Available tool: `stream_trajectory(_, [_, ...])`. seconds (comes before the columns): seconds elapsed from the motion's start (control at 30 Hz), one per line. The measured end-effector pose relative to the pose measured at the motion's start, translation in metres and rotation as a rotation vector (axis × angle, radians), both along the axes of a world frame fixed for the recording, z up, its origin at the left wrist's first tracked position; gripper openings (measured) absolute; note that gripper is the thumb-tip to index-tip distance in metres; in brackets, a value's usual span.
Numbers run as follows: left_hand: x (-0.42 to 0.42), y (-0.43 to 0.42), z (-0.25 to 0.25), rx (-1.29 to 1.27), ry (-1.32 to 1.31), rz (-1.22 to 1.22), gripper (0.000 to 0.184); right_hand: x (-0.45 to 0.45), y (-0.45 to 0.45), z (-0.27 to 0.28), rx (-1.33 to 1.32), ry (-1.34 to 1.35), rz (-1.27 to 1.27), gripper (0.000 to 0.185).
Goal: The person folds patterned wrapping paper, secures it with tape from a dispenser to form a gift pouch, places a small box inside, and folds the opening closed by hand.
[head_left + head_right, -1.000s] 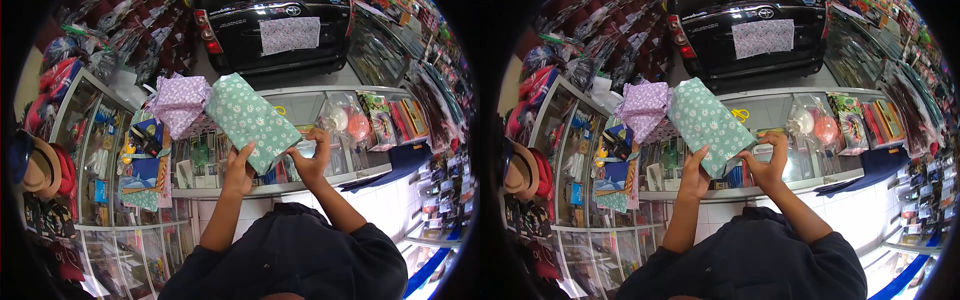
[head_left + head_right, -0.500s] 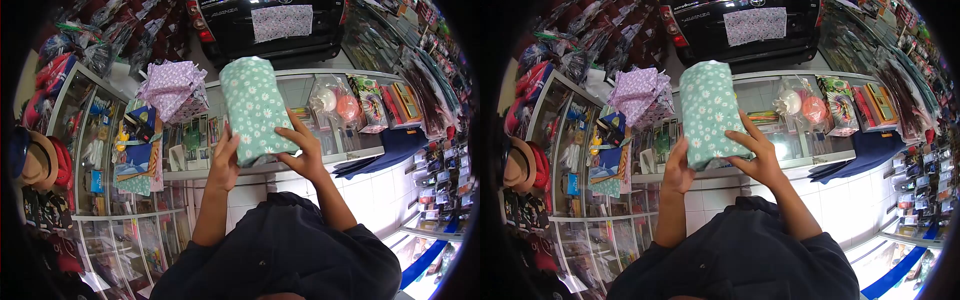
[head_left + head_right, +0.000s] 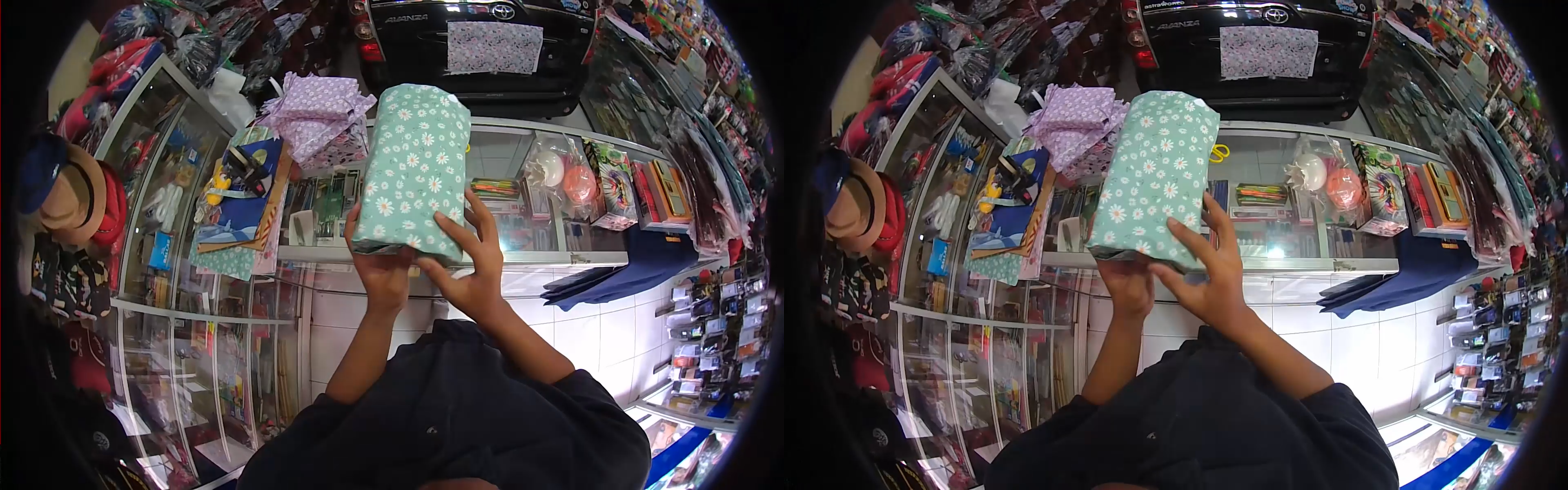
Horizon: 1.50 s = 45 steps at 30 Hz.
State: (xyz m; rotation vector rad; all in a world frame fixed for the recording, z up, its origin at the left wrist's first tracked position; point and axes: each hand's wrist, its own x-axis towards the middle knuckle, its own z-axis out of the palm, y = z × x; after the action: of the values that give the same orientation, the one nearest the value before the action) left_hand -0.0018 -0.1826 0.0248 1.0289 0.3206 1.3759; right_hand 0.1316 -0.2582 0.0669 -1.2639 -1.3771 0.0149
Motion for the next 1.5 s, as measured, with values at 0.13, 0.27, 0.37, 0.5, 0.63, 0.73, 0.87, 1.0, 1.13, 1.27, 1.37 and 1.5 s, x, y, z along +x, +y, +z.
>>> stream_trajectory(0.13, [-0.03, 0.012, -0.014, -0.138, -0.269, -0.142, 0.094, 0.001, -0.012, 0.014, -0.071, -0.011, 0.155, 0.057])
stream_trajectory(0.27, [-0.055, 0.019, -0.029, -0.173, -0.24, -0.098, 0.09, 0.01, -0.011, 0.037, -0.059, -0.09, 0.224, 0.044])
stream_trajectory(0.37, [-0.067, 0.02, -0.026, -0.145, -0.3, -0.188, 0.08, 0.037, 0.002, 0.055, 0.192, -0.152, -0.047, 0.033])
stream_trajectory(0.5, [-0.086, 0.015, -0.023, -0.233, -0.229, -0.326, 0.075, 0.087, 0.032, 0.085, 0.099, 0.32, 0.003, 0.038])
stream_trajectory(0.63, [-0.101, 0.007, -0.016, -0.263, -0.116, -0.372, 0.068, 0.13, 0.039, 0.105, -0.716, 0.417, 0.518, 0.075])
stream_trajectory(0.73, [-0.109, 0.004, -0.023, -0.358, -0.15, -0.401, 0.066, 0.169, 0.06, 0.046, -0.961, 0.485, 0.625, 0.087])
stream_trajectory(0.87, [-0.118, 0.003, -0.029, -0.286, -0.079, -0.42, 0.079, 0.177, 0.056, -0.011, -0.979, 0.917, 0.893, 0.085])
stream_trajectory(1.0, [-0.121, 0.007, -0.023, -0.109, 0.013, -0.448, 0.099, 0.165, 0.042, -0.041, -0.823, 1.079, 1.156, 0.089])
stream_trajectory(1.13, [-0.115, 0.008, 0.008, -0.071, 0.021, -0.389, 0.122, 0.163, 0.022, -0.06, -0.664, 1.179, 1.321, 0.083])
stream_trajectory(1.27, [-0.126, 0.024, -0.019, -0.142, 0.264, -0.066, 0.104, 0.144, -0.02, -0.083, -0.615, 1.433, 1.304, 0.079])
stream_trajectory(1.37, [-0.113, 0.022, 0.007, -0.111, 0.267, 0.124, 0.061, 0.128, -0.052, -0.108, -0.532, 1.547, 1.189, 0.08])
stream_trajectory(1.5, [-0.123, 0.034, -0.002, 0.109, 0.418, 0.131, 0.019, 0.093, -0.078, -0.106, -0.49, 1.481, 0.994, 0.089])
